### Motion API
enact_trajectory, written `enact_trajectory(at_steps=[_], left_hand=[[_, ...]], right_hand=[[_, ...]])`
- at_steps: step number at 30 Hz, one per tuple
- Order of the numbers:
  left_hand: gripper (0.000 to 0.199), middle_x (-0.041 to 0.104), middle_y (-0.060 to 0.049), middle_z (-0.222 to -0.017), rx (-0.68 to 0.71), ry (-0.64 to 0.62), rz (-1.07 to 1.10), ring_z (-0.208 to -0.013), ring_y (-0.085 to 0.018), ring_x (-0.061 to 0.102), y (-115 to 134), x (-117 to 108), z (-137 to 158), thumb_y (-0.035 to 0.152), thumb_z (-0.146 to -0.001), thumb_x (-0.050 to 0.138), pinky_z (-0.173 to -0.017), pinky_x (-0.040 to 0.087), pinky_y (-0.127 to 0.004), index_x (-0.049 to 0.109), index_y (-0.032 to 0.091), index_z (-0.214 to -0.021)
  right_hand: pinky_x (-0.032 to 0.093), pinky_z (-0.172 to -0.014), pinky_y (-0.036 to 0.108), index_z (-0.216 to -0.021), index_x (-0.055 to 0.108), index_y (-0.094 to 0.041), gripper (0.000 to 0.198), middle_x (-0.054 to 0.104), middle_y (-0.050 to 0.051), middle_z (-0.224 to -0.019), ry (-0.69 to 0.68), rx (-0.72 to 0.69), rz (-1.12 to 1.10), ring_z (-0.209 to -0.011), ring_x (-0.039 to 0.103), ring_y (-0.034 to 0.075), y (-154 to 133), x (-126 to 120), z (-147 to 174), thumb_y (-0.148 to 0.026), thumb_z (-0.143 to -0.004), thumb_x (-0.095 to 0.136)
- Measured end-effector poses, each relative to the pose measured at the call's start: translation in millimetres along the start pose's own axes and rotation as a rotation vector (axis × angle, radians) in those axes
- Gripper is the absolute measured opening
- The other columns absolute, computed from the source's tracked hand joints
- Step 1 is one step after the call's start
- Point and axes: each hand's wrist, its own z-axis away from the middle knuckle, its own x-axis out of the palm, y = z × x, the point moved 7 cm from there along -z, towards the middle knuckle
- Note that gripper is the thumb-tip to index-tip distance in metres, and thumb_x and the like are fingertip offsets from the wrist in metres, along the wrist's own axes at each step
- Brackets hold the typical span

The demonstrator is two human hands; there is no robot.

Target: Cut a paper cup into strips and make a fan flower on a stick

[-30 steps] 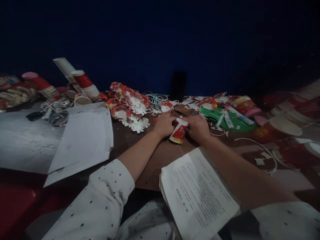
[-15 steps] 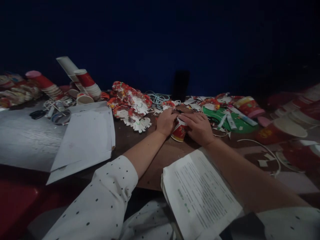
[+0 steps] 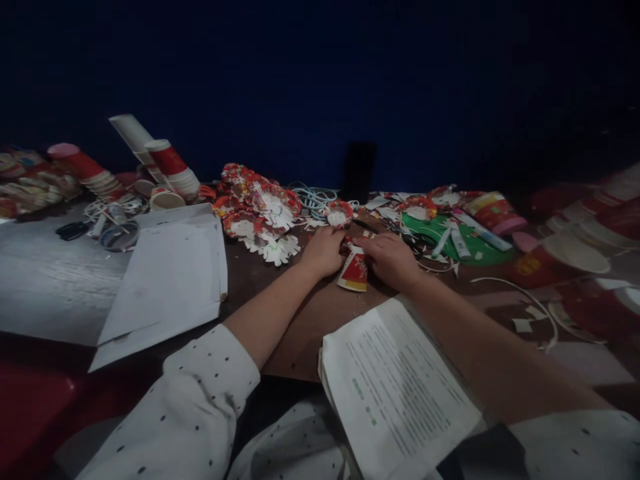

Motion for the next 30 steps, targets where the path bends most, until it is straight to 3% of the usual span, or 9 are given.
enact_trajectory(at_steps=[3, 9, 13, 17, 21, 25, 28, 30], left_hand=[[0.045, 0.06, -0.013, -0.117, 0.033, 0.048, -0.075, -0.11, -0.03, 0.051, 4.6, -10.2, 10.1, 0.038, -0.081, 0.06, -0.094, 0.041, -0.043, 0.059, 0.019, -0.121], [0.046, 0.059, -0.012, -0.127, 0.241, 0.127, -0.079, -0.115, -0.025, 0.05, 18.7, -17.4, 16.9, 0.02, -0.087, 0.049, -0.099, 0.039, -0.039, 0.05, 0.013, -0.133], [0.054, 0.056, -0.01, -0.133, 0.333, 0.154, -0.055, -0.117, -0.023, 0.05, 22.9, -18.8, 17.5, 0.01, -0.085, 0.046, -0.102, 0.038, -0.037, 0.044, 0.015, -0.139], [0.046, 0.058, -0.011, -0.131, 0.428, 0.112, -0.034, -0.117, -0.021, 0.051, 30.1, -17.8, 21.2, 0.01, -0.087, 0.043, -0.103, 0.039, -0.039, 0.052, 0.017, -0.132], [0.043, 0.065, -0.01, -0.118, 0.446, -0.03, 0.029, -0.11, -0.02, 0.055, 30.9, -13.9, 23.0, 0.013, -0.086, 0.048, -0.096, 0.043, -0.036, 0.054, 0.02, -0.128], [0.035, 0.065, -0.007, -0.12, 0.456, -0.15, 0.106, -0.11, -0.02, 0.056, 31.3, -13.8, 26.6, 0.029, -0.087, 0.055, -0.095, 0.042, -0.036, 0.06, 0.024, -0.121], [0.036, 0.065, -0.006, -0.122, 0.407, -0.141, 0.073, -0.111, -0.022, 0.055, 29.8, -15.2, 26.6, 0.039, -0.088, 0.054, -0.095, 0.039, -0.038, 0.061, 0.026, -0.121], [0.032, 0.066, -0.005, -0.12, 0.38, -0.112, 0.023, -0.11, -0.022, 0.056, 29.6, -15.3, 25.5, 0.035, -0.09, 0.05, -0.095, 0.038, -0.039, 0.062, 0.026, -0.119]], right_hand=[[0.041, -0.096, 0.037, -0.126, 0.059, -0.019, 0.048, 0.07, 0.009, -0.111, -0.002, 0.025, -0.057, -0.102, 0.062, 0.023, -1.0, 2.5, 0.8, -0.009, -0.08, 0.05], [0.047, -0.095, 0.038, -0.134, 0.047, -0.017, 0.055, 0.06, 0.012, -0.128, 0.092, 0.147, -0.214, -0.115, 0.057, 0.024, 2.4, 1.2, 7.2, -0.013, -0.079, 0.052], [0.048, -0.095, 0.038, -0.128, 0.05, -0.012, 0.048, 0.058, 0.016, -0.129, 0.038, 0.202, -0.187, -0.116, 0.057, 0.026, 5.6, 3.0, 9.5, -0.014, -0.081, 0.052], [0.047, -0.096, 0.035, -0.122, 0.057, -0.014, 0.041, 0.058, 0.013, -0.131, -0.035, 0.186, -0.107, -0.117, 0.057, 0.024, 4.1, 1.6, 9.1, -0.013, -0.081, 0.052], [0.047, -0.089, 0.036, -0.121, 0.062, -0.019, 0.039, 0.068, 0.009, -0.118, -0.092, 0.247, -0.021, -0.105, 0.063, 0.026, 7.4, -0.1, 9.5, -0.016, -0.083, 0.053], [0.046, -0.086, 0.037, -0.119, 0.064, -0.023, 0.037, 0.069, 0.008, -0.115, -0.091, 0.297, 0.027, -0.102, 0.063, 0.026, 14.1, -1.1, 10.2, -0.018, -0.084, 0.052], [0.043, -0.091, 0.039, -0.121, 0.063, -0.025, 0.04, 0.067, 0.007, -0.12, -0.116, 0.311, 0.032, -0.109, 0.061, 0.025, 18.6, 2.6, 10.7, -0.015, -0.084, 0.051], [0.041, -0.093, 0.04, -0.123, 0.062, -0.024, 0.041, 0.066, 0.007, -0.123, -0.145, 0.304, 0.036, -0.112, 0.059, 0.026, 19.1, 6.0, 10.7, -0.015, -0.084, 0.05]])
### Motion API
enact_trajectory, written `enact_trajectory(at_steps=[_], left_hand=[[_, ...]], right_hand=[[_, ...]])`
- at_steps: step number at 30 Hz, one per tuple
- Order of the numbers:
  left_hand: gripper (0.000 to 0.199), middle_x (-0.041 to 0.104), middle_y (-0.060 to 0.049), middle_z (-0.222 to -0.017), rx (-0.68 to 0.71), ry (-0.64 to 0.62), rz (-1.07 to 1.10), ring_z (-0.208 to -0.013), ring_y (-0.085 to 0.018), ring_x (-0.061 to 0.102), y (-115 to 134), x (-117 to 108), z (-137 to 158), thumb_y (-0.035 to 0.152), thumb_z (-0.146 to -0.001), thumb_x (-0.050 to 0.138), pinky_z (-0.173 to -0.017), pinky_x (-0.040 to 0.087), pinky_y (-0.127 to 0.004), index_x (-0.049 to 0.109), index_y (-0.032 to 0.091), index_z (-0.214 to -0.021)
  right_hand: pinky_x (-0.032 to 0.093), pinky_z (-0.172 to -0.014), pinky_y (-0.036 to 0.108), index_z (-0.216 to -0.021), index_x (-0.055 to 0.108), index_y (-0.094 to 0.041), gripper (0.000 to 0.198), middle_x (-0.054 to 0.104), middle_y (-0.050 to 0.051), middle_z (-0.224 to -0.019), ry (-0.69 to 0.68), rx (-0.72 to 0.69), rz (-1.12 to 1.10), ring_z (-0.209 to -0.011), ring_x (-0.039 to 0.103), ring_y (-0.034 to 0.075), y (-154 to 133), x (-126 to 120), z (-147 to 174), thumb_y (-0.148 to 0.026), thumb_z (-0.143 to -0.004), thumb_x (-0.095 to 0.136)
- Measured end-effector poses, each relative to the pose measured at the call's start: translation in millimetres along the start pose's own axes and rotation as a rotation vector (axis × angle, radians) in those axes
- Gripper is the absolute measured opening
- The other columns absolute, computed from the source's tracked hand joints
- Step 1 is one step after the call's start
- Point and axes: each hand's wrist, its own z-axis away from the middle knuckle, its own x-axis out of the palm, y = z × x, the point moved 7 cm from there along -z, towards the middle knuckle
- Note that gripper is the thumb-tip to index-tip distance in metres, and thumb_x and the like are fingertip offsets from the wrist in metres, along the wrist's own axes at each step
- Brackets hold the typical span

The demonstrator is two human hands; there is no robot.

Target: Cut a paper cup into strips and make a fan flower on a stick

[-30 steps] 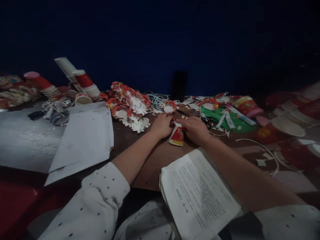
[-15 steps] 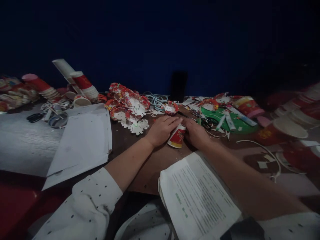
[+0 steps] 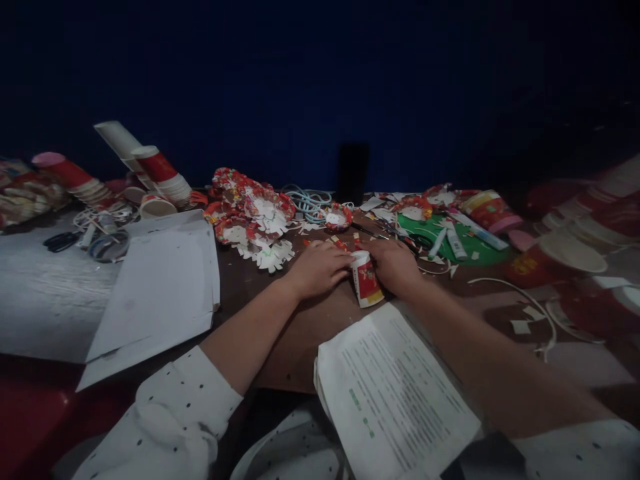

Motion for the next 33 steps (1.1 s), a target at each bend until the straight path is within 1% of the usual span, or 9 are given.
enact_trajectory(at_steps=[4, 7, 9, 12, 15, 18, 22, 27, 33], left_hand=[[0.032, 0.068, -0.008, -0.112, -0.059, 0.049, -0.092, -0.106, -0.022, 0.056, -5.0, -2.1, -2.7, 0.026, -0.09, 0.046, -0.095, 0.036, -0.041, 0.062, 0.023, -0.117], [0.03, 0.068, -0.009, -0.11, -0.127, 0.064, -0.142, -0.105, -0.024, 0.056, -14.8, -4.2, -3.2, 0.024, -0.089, 0.046, -0.093, 0.037, -0.043, 0.064, 0.021, -0.113], [0.027, 0.068, -0.01, -0.106, -0.157, 0.041, -0.155, -0.104, -0.025, 0.055, -21.4, -2.7, -2.9, 0.023, -0.087, 0.047, -0.091, 0.039, -0.041, 0.066, 0.019, -0.106], [0.025, 0.068, -0.01, -0.103, -0.154, 0.009, -0.142, -0.101, -0.025, 0.055, -26.6, 1.2, -2.5, 0.022, -0.087, 0.047, -0.089, 0.041, -0.039, 0.067, 0.016, -0.102], [0.029, 0.067, -0.008, -0.109, -0.137, 0.017, -0.13, -0.105, -0.025, 0.054, -26.7, 2.2, -1.5, 0.022, -0.089, 0.045, -0.092, 0.04, -0.039, 0.065, 0.019, -0.11], [0.032, 0.065, -0.009, -0.116, -0.149, 0.067, -0.16, -0.111, -0.026, 0.051, -23.2, -1.8, 0.2, 0.027, -0.089, 0.048, -0.095, 0.036, -0.043, 0.061, 0.021, -0.117], [0.041, 0.06, -0.014, -0.121, -0.138, 0.138, -0.222, -0.111, -0.027, 0.05, -11.2, -5.3, -0.1, 0.031, -0.089, 0.049, -0.095, 0.037, -0.043, 0.053, 0.015, -0.127], [0.032, 0.061, -0.013, -0.111, -0.066, 0.081, -0.201, -0.102, -0.022, 0.055, -0.4, 10.2, -3.4, 0.019, -0.095, 0.035, -0.091, 0.043, -0.034, 0.057, 0.013, -0.115], [0.035, 0.063, -0.012, -0.113, -0.111, 0.07, -0.008, -0.108, -0.02, 0.054, -10.1, 10.8, 8.1, 0.007, -0.086, 0.041, -0.096, 0.044, -0.033, 0.057, 0.014, -0.117]], right_hand=[[0.039, -0.093, 0.041, -0.129, 0.056, -0.021, 0.042, 0.065, 0.011, -0.122, 0.022, -0.017, 0.038, -0.11, 0.059, 0.027, -3.3, -1.0, -0.3, -0.026, -0.088, 0.05], [0.038, -0.092, 0.043, -0.138, 0.045, -0.017, 0.058, 0.065, 0.014, -0.12, 0.094, -0.014, 0.057, -0.106, 0.058, 0.029, -4.5, -9.5, -0.2, -0.037, -0.085, 0.055], [0.036, -0.095, 0.043, -0.14, 0.043, -0.017, 0.062, 0.061, 0.014, -0.126, 0.159, -0.086, 0.043, -0.111, 0.055, 0.029, -9.0, -17.1, 0.8, -0.036, -0.083, 0.059], [0.031, -0.101, 0.041, -0.129, 0.055, -0.025, 0.043, 0.062, 0.007, -0.126, 0.232, -0.285, 0.006, -0.114, 0.053, 0.025, -20.4, -24.5, 5.5, -0.027, -0.086, 0.056], [0.031, -0.102, 0.038, -0.112, 0.066, -0.026, 0.027, 0.069, 0.003, -0.111, 0.256, -0.383, -0.007, -0.103, 0.058, 0.02, -25.5, -25.4, 9.6, -0.022, -0.089, 0.051], [0.031, -0.102, 0.037, -0.108, 0.067, -0.025, 0.026, 0.071, 0.003, -0.105, 0.251, -0.393, -0.027, -0.097, 0.059, 0.018, -26.1, -24.8, 10.3, -0.02, -0.089, 0.05], [0.031, -0.103, 0.038, -0.107, 0.068, -0.025, 0.026, 0.071, 0.003, -0.106, 0.259, -0.408, -0.034, -0.098, 0.059, 0.018, -26.9, -26.5, 11.5, -0.019, -0.089, 0.05], [0.03, -0.101, 0.038, -0.106, 0.066, -0.021, 0.025, 0.07, 0.007, -0.103, 0.257, -0.4, -0.025, -0.098, 0.057, 0.02, -28.6, -26.1, 14.7, -0.018, -0.087, 0.049], [0.034, -0.09, 0.039, -0.114, 0.061, -0.014, 0.033, 0.066, 0.015, -0.112, 0.175, -0.352, 0.02, -0.101, 0.056, 0.026, -33.9, -16.5, 11.3, -0.027, -0.085, 0.054]])
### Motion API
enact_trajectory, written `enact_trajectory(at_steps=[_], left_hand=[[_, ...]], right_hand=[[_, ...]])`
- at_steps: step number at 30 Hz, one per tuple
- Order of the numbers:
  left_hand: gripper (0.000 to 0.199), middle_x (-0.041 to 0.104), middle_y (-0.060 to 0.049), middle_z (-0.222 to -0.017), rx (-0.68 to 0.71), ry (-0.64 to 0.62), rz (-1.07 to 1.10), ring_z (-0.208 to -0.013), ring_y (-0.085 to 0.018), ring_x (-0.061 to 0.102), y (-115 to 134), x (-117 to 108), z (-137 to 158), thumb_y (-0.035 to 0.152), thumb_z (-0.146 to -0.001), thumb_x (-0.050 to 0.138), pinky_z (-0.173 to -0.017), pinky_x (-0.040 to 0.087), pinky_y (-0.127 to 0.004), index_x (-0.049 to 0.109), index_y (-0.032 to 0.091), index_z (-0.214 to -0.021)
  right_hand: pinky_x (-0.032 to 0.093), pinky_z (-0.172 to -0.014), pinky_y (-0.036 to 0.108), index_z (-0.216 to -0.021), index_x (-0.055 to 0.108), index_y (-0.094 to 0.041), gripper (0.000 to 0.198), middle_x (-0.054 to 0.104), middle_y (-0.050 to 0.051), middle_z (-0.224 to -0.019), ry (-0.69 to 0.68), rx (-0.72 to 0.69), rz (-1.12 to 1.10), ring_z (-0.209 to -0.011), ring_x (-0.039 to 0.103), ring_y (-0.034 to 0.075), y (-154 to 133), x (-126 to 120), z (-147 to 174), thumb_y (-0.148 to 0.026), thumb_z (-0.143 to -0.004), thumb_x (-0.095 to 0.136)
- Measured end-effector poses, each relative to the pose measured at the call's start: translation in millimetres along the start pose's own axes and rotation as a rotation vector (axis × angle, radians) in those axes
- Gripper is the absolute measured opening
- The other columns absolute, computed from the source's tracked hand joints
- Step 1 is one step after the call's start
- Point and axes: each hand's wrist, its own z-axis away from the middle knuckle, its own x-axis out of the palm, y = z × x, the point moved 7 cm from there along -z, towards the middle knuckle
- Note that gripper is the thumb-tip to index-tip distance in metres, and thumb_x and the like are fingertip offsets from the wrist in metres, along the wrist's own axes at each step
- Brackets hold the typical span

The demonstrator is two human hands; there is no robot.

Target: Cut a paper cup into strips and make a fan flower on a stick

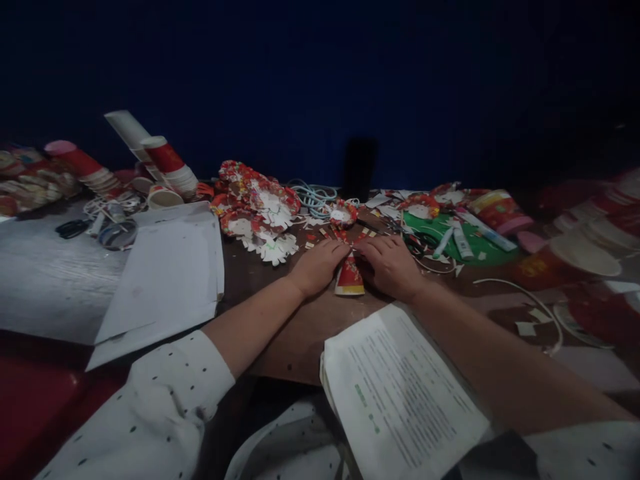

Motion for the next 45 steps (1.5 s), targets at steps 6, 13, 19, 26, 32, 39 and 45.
enact_trajectory(at_steps=[6, 13, 19, 26, 32, 39, 45], left_hand=[[0.033, 0.068, -0.005, -0.113, -0.193, -0.022, 0.246, -0.105, -0.018, 0.059, -13.4, -8.6, 2.8, 0.018, -0.084, 0.05, -0.097, 0.045, -0.031, 0.066, 0.02, -0.114], [0.02, 0.069, -0.003, -0.087, -0.318, 0.08, 0.401, -0.087, -0.016, 0.061, -22.5, -6.2, -10.2, 0.031, -0.083, 0.059, -0.081, 0.046, -0.026, 0.075, 0.019, -0.086], [0.014, 0.069, -0.001, -0.081, -0.369, -0.007, 0.561, -0.08, -0.014, 0.062, -34.5, 2.8, -14.6, 0.028, -0.076, 0.065, -0.077, 0.045, -0.024, 0.074, 0.018, -0.078], [0.007, 0.067, -0.001, -0.078, -0.295, -0.155, 0.462, -0.079, -0.014, 0.06, -28.7, 7.5, -23.0, 0.02, -0.074, 0.066, -0.076, 0.046, -0.025, 0.072, 0.016, -0.074], [0.011, 0.065, -0.008, -0.088, 0.015, -0.156, 0.125, -0.092, -0.02, 0.056, -4.8, 2.5, -22.2, 0.018, -0.082, 0.058, -0.085, 0.044, -0.032, 0.068, 0.014, -0.081], [0.021, 0.063, -0.011, -0.097, 0.127, -0.152, -0.094, -0.096, -0.022, 0.053, 2.6, 1.8, -14.0, 0.019, -0.091, 0.044, -0.084, 0.043, -0.034, 0.064, 0.012, -0.091], [0.021, 0.063, -0.01, -0.098, 0.146, -0.164, -0.017, -0.098, -0.021, 0.054, -4.1, 5.4, -13.9, 0.026, -0.091, 0.047, -0.086, 0.042, -0.033, 0.065, 0.015, -0.09]], right_hand=[[0.037, -0.088, 0.035, -0.103, 0.064, -0.015, 0.025, 0.069, 0.01, -0.098, -0.103, 0.033, -0.137, -0.094, 0.06, 0.024, 3.1, 2.7, -1.2, -0.021, -0.081, 0.054], [0.044, -0.075, 0.028, -0.095, 0.071, -0.02, 0.024, 0.07, 0.005, -0.09, -0.069, 0.291, -0.559, -0.082, 0.062, 0.018, 22.8, 6.4, -2.6, -0.033, -0.085, 0.053], [0.044, -0.073, 0.027, -0.082, 0.073, -0.02, 0.022, 0.069, 0.003, -0.081, -0.125, 0.403, -0.72, -0.077, 0.061, 0.016, 29.4, 16.7, -9.4, -0.037, -0.08, 0.06], [0.043, -0.075, 0.026, -0.083, 0.071, -0.02, 0.015, 0.069, 0.001, -0.084, -0.319, 0.346, -0.644, -0.081, 0.061, 0.016, 24.9, 22.2, -12.3, -0.029, -0.08, 0.059], [0.037, -0.08, 0.032, -0.087, 0.068, -0.018, 0.015, 0.068, 0.008, -0.093, -0.328, 0.116, -0.145, -0.092, 0.058, 0.022, 1.6, 8.4, -15.7, -0.024, -0.083, 0.054], [0.032, -0.077, 0.033, -0.093, 0.066, -0.017, 0.018, 0.067, 0.01, -0.094, -0.342, 0.026, 0.032, -0.09, 0.058, 0.022, -8.8, 4.6, -14.7, -0.017, -0.085, 0.05], [0.034, -0.075, 0.031, -0.088, 0.066, -0.017, 0.017, 0.068, 0.008, -0.09, -0.345, 0.051, -0.048, -0.086, 0.06, 0.021, -3.7, 7.2, -12.1, -0.02, -0.087, 0.049]])
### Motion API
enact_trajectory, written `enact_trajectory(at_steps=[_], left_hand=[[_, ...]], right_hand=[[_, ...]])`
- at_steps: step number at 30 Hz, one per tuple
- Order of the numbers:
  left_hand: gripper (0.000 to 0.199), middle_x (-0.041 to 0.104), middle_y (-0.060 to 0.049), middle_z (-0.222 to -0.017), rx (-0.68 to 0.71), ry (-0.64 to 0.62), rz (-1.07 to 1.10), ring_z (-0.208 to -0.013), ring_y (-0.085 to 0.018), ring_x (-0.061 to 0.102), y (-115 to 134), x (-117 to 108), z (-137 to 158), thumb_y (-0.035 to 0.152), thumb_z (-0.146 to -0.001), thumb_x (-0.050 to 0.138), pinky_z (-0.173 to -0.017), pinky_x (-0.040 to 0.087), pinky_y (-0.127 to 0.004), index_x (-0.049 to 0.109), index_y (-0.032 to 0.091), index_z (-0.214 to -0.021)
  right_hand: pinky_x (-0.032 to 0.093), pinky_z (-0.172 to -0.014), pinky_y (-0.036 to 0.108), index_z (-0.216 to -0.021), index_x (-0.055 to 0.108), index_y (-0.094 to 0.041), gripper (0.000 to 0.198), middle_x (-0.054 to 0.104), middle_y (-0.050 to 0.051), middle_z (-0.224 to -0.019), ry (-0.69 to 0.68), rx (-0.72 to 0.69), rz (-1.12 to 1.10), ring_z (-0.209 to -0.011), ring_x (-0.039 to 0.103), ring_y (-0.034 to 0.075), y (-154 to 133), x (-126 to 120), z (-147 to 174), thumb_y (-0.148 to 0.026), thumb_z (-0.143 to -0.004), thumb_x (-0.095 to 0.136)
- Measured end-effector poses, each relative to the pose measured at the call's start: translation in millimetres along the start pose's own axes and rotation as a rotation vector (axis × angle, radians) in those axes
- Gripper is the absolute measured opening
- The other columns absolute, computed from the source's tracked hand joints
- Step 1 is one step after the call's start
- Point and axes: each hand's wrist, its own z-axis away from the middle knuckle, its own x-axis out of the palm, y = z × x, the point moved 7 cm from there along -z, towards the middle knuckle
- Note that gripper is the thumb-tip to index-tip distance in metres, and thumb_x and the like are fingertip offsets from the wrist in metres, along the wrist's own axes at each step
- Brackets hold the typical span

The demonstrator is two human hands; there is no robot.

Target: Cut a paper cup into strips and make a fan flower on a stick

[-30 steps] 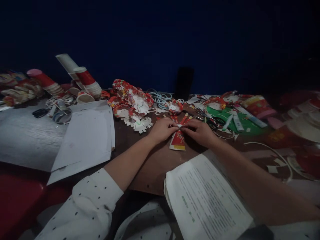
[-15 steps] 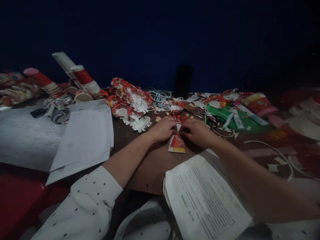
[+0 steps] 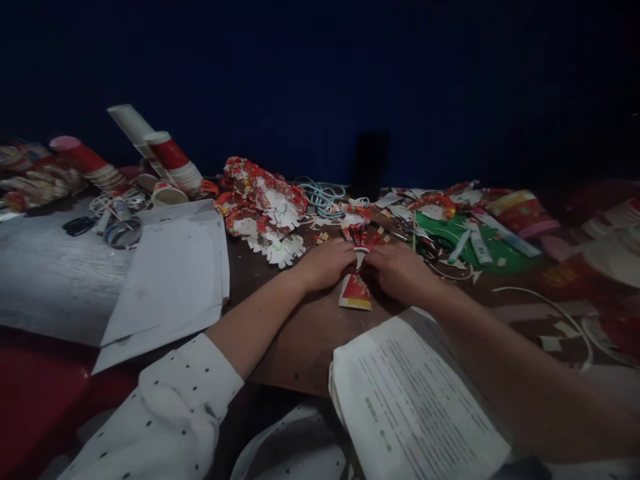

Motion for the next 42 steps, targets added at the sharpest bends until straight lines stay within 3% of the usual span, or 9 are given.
enact_trajectory(at_steps=[3, 5, 9, 11, 13, 18, 24, 33, 42], left_hand=[[0.02, 0.065, -0.008, -0.097, 0.004, 0.021, 0.124, -0.097, -0.019, 0.055, -1.8, -3.1, 3.8, 0.026, -0.09, 0.05, -0.089, 0.042, -0.031, 0.068, 0.018, -0.091], [0.019, 0.067, -0.006, -0.099, -0.028, 0.081, 0.229, -0.097, -0.017, 0.057, -5.4, -9.5, 7.7, 0.026, -0.089, 0.052, -0.091, 0.042, -0.03, 0.068, 0.018, -0.094], [0.022, 0.068, -0.006, -0.1, -0.302, 0.345, 0.322, -0.095, -0.015, 0.059, -29.4, -28.1, 20.7, 0.025, -0.09, 0.049, -0.089, 0.044, -0.028, 0.068, 0.017, -0.1], [0.024, 0.068, -0.006, -0.1, -0.417, 0.445, 0.282, -0.097, -0.016, 0.059, -37.9, -33.5, 26.6, 0.024, -0.09, 0.048, -0.089, 0.044, -0.028, 0.067, 0.016, -0.102], [0.025, 0.068, -0.007, -0.099, -0.458, 0.476, 0.224, -0.098, -0.017, 0.058, -38.8, -33.7, 26.3, 0.024, -0.09, 0.047, -0.09, 0.044, -0.028, 0.067, 0.016, -0.102], [0.025, 0.067, -0.007, -0.093, -0.492, 0.377, 0.114, -0.094, -0.019, 0.058, -26.2, -20.1, 8.8, 0.031, -0.09, 0.048, -0.087, 0.044, -0.03, 0.069, 0.018, -0.095], [0.02, 0.067, -0.007, -0.09, -0.582, 0.194, 0.098, -0.087, -0.021, 0.06, -22.9, 0.0, -0.4, 0.03, -0.085, 0.053, -0.077, 0.047, -0.031, 0.068, 0.018, -0.09], [0.023, 0.067, -0.013, -0.094, -0.54, 0.044, -0.015, -0.09, -0.024, 0.062, -11.9, -1.1, -7.0, 0.016, -0.085, 0.045, -0.082, 0.048, -0.034, 0.066, 0.014, -0.091], [0.022, 0.066, -0.012, -0.096, -0.559, 0.059, -0.074, -0.091, -0.025, 0.063, -8.0, -4.3, -5.9, 0.021, -0.088, 0.044, -0.078, 0.049, -0.034, 0.065, 0.016, -0.094]], right_hand=[[0.038, -0.078, 0.03, -0.092, 0.068, -0.02, 0.02, 0.069, 0.007, -0.092, 0.056, 0.013, -0.183, -0.088, 0.061, 0.02, 4.9, 0.6, 4.7, -0.027, -0.089, 0.05], [0.041, -0.08, 0.03, -0.098, 0.069, -0.021, 0.023, 0.069, 0.006, -0.097, 0.183, 0.076, -0.366, -0.091, 0.061, 0.019, 15.2, -4.2, 8.3, -0.031, -0.089, 0.05], [0.046, -0.076, 0.03, -0.097, 0.07, -0.02, 0.027, 0.07, 0.006, -0.093, 0.462, 0.431, -0.604, -0.085, 0.063, 0.02, 54.0, -11.0, 20.1, -0.034, -0.087, 0.05], [0.047, -0.073, 0.031, -0.096, 0.07, -0.02, 0.027, 0.071, 0.005, -0.088, 0.507, 0.568, -0.635, -0.08, 0.063, 0.02, 66.6, -9.2, 24.2, -0.035, -0.086, 0.051], [0.047, -0.072, 0.031, -0.096, 0.071, -0.019, 0.028, 0.071, 0.005, -0.087, 0.501, 0.608, -0.634, -0.079, 0.063, 0.02, 70.1, -6.0, 23.4, -0.036, -0.086, 0.051], [0.046, -0.075, 0.03, -0.099, 0.07, -0.022, 0.031, 0.071, 0.005, -0.099, 0.351, 0.527, -0.468, -0.087, 0.063, 0.02, 51.1, 1.9, 8.7, -0.042, -0.086, 0.051], [0.04, -0.064, 0.027, -0.101, 0.069, -0.027, 0.029, 0.07, 0.005, -0.103, 0.088, 0.539, -0.221, -0.085, 0.063, 0.02, 30.2, 8.8, -1.8, -0.042, -0.088, 0.049], [0.039, -0.062, 0.027, -0.099, 0.066, -0.022, 0.026, 0.069, 0.009, -0.105, 0.029, 0.466, -0.112, -0.089, 0.063, 0.022, 23.6, 8.1, -6.2, -0.036, -0.089, 0.046], [0.037, -0.061, 0.027, -0.1, 0.064, -0.023, 0.026, 0.068, 0.007, -0.105, 0.063, 0.447, -0.118, -0.089, 0.063, 0.022, 21.7, 6.7, -4.6, -0.037, -0.09, 0.045]])
